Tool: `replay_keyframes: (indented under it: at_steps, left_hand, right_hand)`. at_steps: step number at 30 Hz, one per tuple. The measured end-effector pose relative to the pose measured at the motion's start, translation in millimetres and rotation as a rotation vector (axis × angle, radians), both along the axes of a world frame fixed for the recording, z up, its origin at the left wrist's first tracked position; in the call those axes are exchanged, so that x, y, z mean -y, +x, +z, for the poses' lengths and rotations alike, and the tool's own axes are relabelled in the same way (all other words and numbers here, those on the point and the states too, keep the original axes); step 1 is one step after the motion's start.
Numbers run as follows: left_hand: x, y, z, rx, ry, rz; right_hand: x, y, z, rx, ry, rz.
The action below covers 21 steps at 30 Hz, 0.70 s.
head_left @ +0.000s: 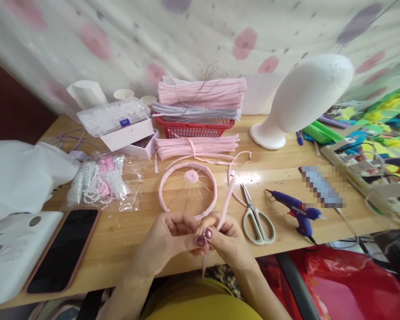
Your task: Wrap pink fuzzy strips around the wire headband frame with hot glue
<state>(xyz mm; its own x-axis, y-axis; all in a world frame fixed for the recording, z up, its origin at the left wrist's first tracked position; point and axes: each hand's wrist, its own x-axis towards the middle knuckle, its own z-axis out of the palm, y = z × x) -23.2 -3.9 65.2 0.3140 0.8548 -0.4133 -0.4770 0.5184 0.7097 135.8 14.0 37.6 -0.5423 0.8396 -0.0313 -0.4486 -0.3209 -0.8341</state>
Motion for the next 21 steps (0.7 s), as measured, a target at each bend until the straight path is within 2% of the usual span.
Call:
replay_keyframes:
  at_steps: [4, 7, 10, 15, 21]
  left_hand:
    - [5.5, 0.9, 15.6, -0.189, 0.129, 0.141]
    - [8.3, -0.2, 21.2, -0.394, 0.364, 0.211]
    - [8.0, -3.6, 18.9, -0.581, 0.554, 0.244]
    - [8.0, -8.0, 10.7, -0.696, 0.747, 0.195]
    - [11.5, -5.3, 8.4, -0.779, 0.782, 0.224]
  right_hand:
    - [2.5, -1.4, 1.1, 0.051, 0.024, -0.151]
    - [3.8, -2.0, 5.6, 0.148, 0.092, -0.234]
    - [5.7, -2.5, 8.6, 0.259, 0.18, -0.306]
    - [6.9, -5.2, 9.4, 0.262, 0.175, -0.342]
    - [4.6, -9.1, 7.6, 0.239, 0.115, -0.338]
